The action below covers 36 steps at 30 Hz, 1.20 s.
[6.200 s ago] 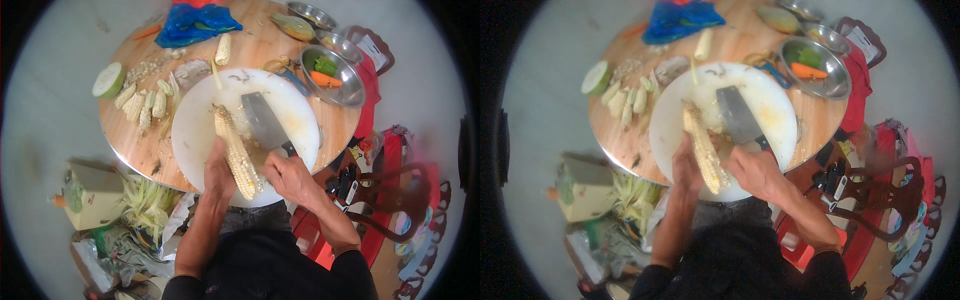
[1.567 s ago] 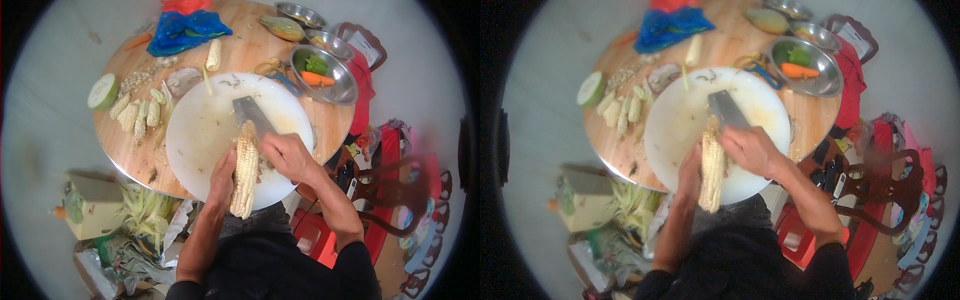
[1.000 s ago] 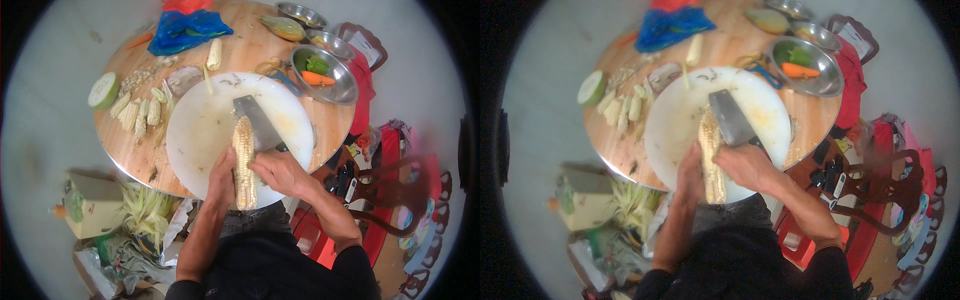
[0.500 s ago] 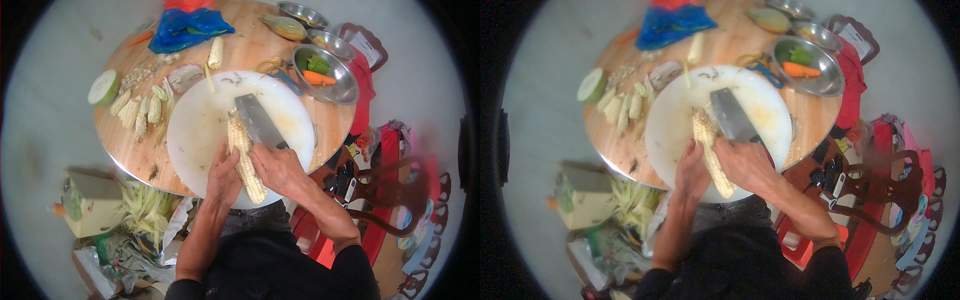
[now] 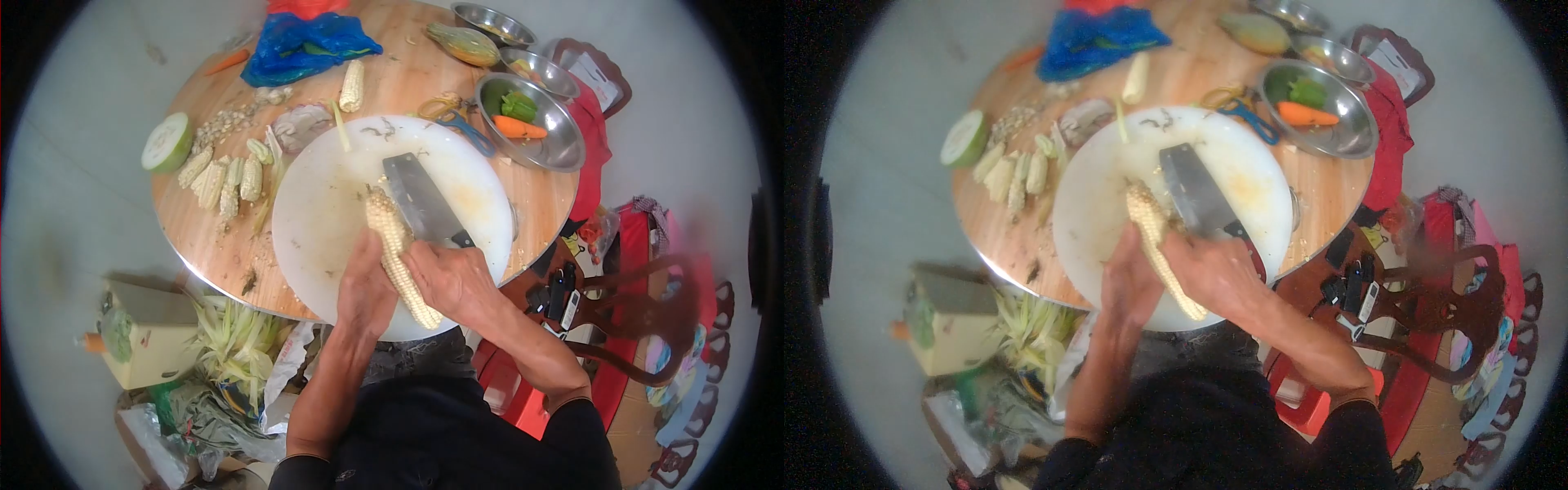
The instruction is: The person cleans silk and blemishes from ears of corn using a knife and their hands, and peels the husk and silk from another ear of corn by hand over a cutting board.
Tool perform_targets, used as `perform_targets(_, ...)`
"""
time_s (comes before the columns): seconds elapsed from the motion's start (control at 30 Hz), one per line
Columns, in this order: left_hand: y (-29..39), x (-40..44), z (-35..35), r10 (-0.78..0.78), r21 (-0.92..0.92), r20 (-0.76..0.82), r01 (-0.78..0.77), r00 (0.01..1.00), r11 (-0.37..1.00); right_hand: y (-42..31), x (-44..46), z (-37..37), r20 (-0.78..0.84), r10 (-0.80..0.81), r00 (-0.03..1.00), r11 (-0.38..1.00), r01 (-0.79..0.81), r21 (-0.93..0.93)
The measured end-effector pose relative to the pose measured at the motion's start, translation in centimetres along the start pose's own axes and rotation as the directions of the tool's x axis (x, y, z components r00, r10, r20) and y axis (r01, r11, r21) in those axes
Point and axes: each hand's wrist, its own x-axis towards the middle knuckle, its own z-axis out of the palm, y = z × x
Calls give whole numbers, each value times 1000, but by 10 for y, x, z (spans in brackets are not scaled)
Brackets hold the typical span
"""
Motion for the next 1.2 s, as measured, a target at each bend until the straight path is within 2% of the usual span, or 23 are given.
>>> perform_targets(0.03, 0, -1, 1, 2, 9, -17, -2, 1000, 1000, 5, 2, 3, 0, -2, 1000, 1000, 2, 2)
perform_targets(0.1, 0, 0, -5, 4, 17, -33, -4, 999, 1000, 17, 4, 2, 112, 150, 982, 988, -154, 31)
perform_targets(0.13, 0, 1, -17, -16, -28, 14, 17, 1000, 999, 22, 5, -2, 111, 148, 983, 988, -153, 30)
perform_targets(0.2, 2, 3, -29, -32, -72, 59, 36, 998, 997, 29, 7, -8, 175, 332, 927, 899, -368, 240)
perform_targets(0.23, 3, 5, -32, -22, -47, 40, 23, 999, 999, 26, 7, -9, 177, 332, 927, 898, -368, 240)
perform_targets(0.3, 3, 4, -28, -19, -19, 22, 19, 1000, 1000, 17, 2, -9, 251, 291, 923, 842, -372, 391)
perform_targets(0.33, 5, 3, -19, 5, -23, 0, -5, 1000, 1000, 12, 1, -11, 250, 296, 922, 841, -376, 390)
perform_targets(0.4, 4, 2, -10, 29, -25, -25, -29, 999, 999, 4, 2, -11, 254, 191, 948, 944, -248, 217)
perform_targets(0.43, 3, 3, -8, 22, -44, -52, -24, 998, 999, 2, 2, -8, 230, 169, 958, 956, -216, 197)
perform_targets(0.47, 2, 3, -7, 14, -62, -79, -19, 997, 998, 3, 0, -6, 229, 171, 958, 956, -217, 198)
perform_targets(0.53, -1, 6, -18, -16, -86, -52, 12, 999, 996, 7, -3, 2, 91, 24, 996, 964, -47, 261)
perform_targets(0.57, -1, 7, -23, -45, -110, -26, 41, 999, 993, 13, -5, 7, 90, 21, 996, 964, -44, 262)
perform_targets(0.63, 1, 7, -28, -39, -67, -25, 37, 999, 997, 25, -9, 10, 137, 327, 935, 885, -353, 302)
perform_targets(0.67, 2, 7, -30, -34, -25, -19, 33, 999, 999, 28, -11, 7, 139, 325, 935, 885, -353, 303)
perform_targets(0.73, 3, 8, -27, -22, -16, -44, 22, 999, 1000, 27, -9, -4, 244, 394, 886, 780, -463, 422)
perform_targets(0.77, 2, 8, -25, -15, -8, -67, 14, 998, 1000, 25, -10, -3, 243, 397, 885, 778, -465, 422)
perform_targets(0.83, 1, 9, -20, -31, -37, -30, 30, 999, 999, 17, -12, 1, 88, 166, 982, 898, -188, 397)
perform_targets(0.93, -3, 10, -19, -39, -84, -19, 37, 999, 996, 12, -13, 10, 75, 132, 988, 928, -150, 341)
perform_targets(1.0, -9, 11, -19, -34, -100, -41, 30, 999, 995, 18, -15, 17, 75, 134, 988, 911, -152, 383)
perform_targets(1.07, -14, 9, -19, 111, 56, -76, -107, 991, 993, 22, -16, 18, 75, 134, 988, 892, -153, 425)
perform_targets(1.13, -11, 10, -38, 52, 57, -19, -51, 998, 997, 28, -15, 16, 43, 278, 960, 878, -272, 394)
perform_targets(1.17, -10, 10, -45, -9, 60, 37, 7, 999, 998, 31, -14, 12, 43, 277, 960, 878, -271, 395)
perform_targets(1.2, -9, 9, -43, -8, 61, 36, 6, 999, 998, 33, -12, 7, 117, 318, 941, 836, -337, 434)
